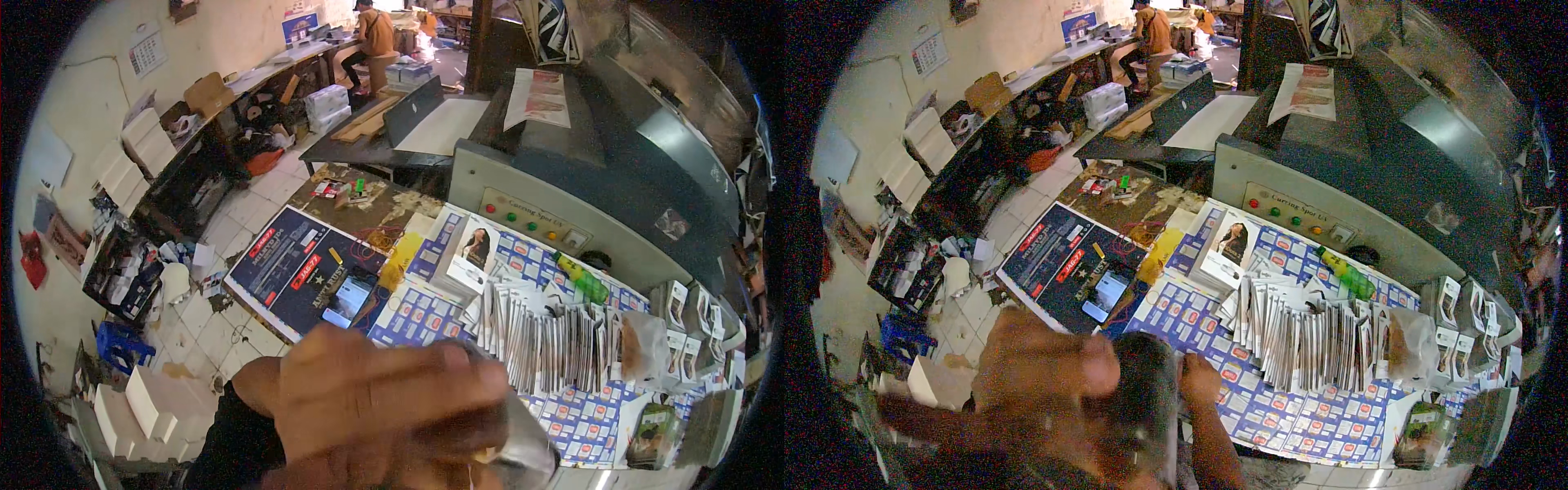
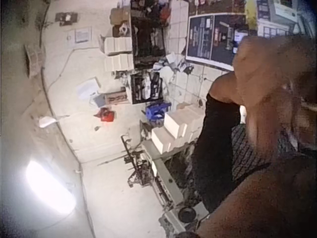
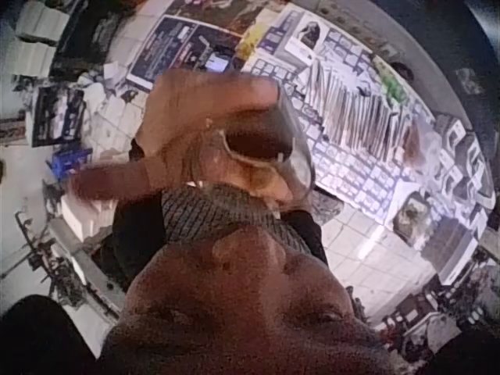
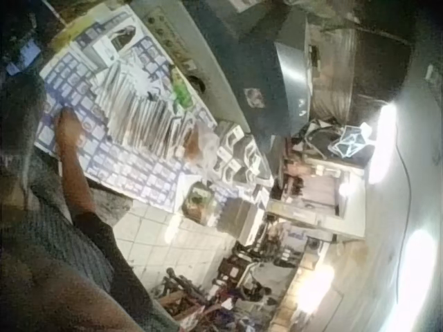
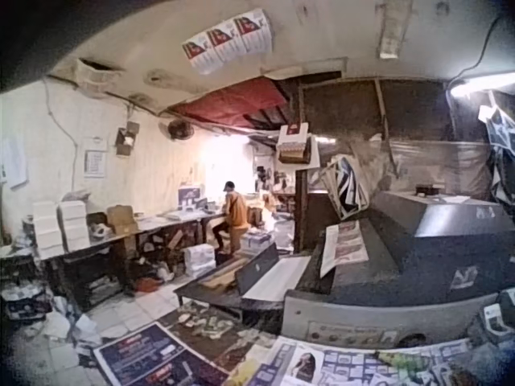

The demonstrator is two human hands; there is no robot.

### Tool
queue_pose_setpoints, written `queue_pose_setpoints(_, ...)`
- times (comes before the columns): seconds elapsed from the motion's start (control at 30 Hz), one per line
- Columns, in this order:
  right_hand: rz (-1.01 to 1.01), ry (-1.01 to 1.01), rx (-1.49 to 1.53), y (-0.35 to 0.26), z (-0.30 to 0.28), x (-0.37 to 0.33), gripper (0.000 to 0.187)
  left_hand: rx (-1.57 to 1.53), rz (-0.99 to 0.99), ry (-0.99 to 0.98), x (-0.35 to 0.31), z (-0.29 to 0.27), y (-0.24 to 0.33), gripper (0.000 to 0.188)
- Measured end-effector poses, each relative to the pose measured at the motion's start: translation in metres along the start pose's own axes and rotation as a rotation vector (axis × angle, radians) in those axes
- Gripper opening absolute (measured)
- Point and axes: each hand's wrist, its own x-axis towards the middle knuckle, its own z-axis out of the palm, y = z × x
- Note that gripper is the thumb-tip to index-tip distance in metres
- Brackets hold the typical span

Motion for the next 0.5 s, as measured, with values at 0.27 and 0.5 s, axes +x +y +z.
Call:
queue_pose_setpoints(0.27, -0.038, 0.104, 0.032, -0.004, -0.010, 0.006, 0.013, -0.207, -0.170, 0.034, 0.040, 0.028, -0.180, 0.135)
queue_pose_setpoints(0.5, 0.018, 0.067, 0.019, -0.007, -0.008, 0.006, 0.017, 0.025, -0.447, 0.079, 0.060, 0.048, -0.403, 0.125)
